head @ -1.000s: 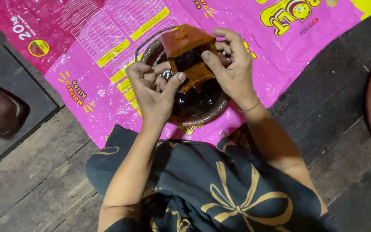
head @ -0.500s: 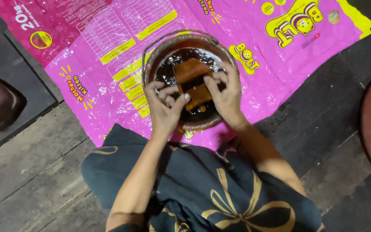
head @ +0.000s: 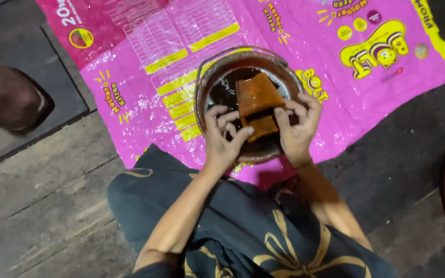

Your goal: Preparing a workspace with a plastic sheet, pouring wood stain into a bowl, and dipping small wooden components into the stain to coat them.

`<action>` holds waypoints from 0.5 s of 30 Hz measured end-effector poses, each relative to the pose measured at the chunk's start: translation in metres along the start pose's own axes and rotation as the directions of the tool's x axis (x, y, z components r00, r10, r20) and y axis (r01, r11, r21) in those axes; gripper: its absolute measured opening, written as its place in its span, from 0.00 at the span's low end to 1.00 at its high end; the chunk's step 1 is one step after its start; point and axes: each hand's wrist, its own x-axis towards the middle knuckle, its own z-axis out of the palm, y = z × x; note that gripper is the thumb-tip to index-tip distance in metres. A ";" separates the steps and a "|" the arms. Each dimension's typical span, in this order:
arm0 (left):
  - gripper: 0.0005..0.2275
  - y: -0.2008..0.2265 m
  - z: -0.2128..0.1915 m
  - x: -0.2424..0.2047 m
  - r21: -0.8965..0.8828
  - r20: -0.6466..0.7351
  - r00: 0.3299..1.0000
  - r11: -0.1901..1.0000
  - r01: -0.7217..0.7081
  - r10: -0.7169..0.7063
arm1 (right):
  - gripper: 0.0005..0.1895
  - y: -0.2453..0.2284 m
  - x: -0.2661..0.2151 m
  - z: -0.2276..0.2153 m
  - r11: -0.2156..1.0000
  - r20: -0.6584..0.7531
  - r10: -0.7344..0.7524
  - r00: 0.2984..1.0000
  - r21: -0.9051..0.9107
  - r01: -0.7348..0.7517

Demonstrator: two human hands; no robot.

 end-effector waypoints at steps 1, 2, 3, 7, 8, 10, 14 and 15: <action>0.30 -0.005 -0.001 -0.005 0.003 0.001 1.000 1.000 0.006 -0.006 | 0.28 -0.003 -0.004 -0.003 1.000 0.020 0.017 1.000 -0.019 -0.017; 0.30 -0.004 -0.002 -0.012 0.005 -0.002 1.000 1.000 0.015 -0.015 | 0.28 -0.001 -0.011 -0.005 0.999 0.025 0.026 0.999 -0.020 -0.026; 0.31 -0.002 -0.001 -0.012 0.012 0.006 1.000 1.000 0.001 -0.001 | 0.27 0.002 -0.011 -0.006 1.000 -0.002 0.008 1.000 -0.023 -0.009; 0.34 -0.005 -0.002 -0.013 -0.021 0.019 1.000 1.000 0.004 -0.003 | 0.26 -0.005 -0.011 -0.008 0.997 -0.064 -0.059 0.996 -0.052 0.056; 0.34 -0.006 -0.001 -0.007 -0.027 0.033 0.999 1.000 0.003 -0.002 | 0.26 -0.001 -0.007 -0.004 0.996 -0.075 -0.063 0.995 -0.062 0.058; 0.32 -0.007 -0.002 -0.007 0.006 0.021 1.000 1.000 -0.021 0.021 | 0.23 0.005 -0.008 0.001 0.999 -0.062 0.027 0.998 -0.033 -0.029; 0.33 -0.009 -0.002 -0.016 0.027 0.027 1.000 1.000 0.009 -0.010 | 0.26 -0.009 -0.015 -0.001 1.000 -0.078 0.006 0.997 -0.016 -0.007; 0.34 -0.007 -0.002 -0.014 0.039 0.025 1.000 0.999 0.007 -0.008 | 0.26 -0.003 -0.014 -0.002 1.000 -0.094 0.002 0.996 -0.019 -0.004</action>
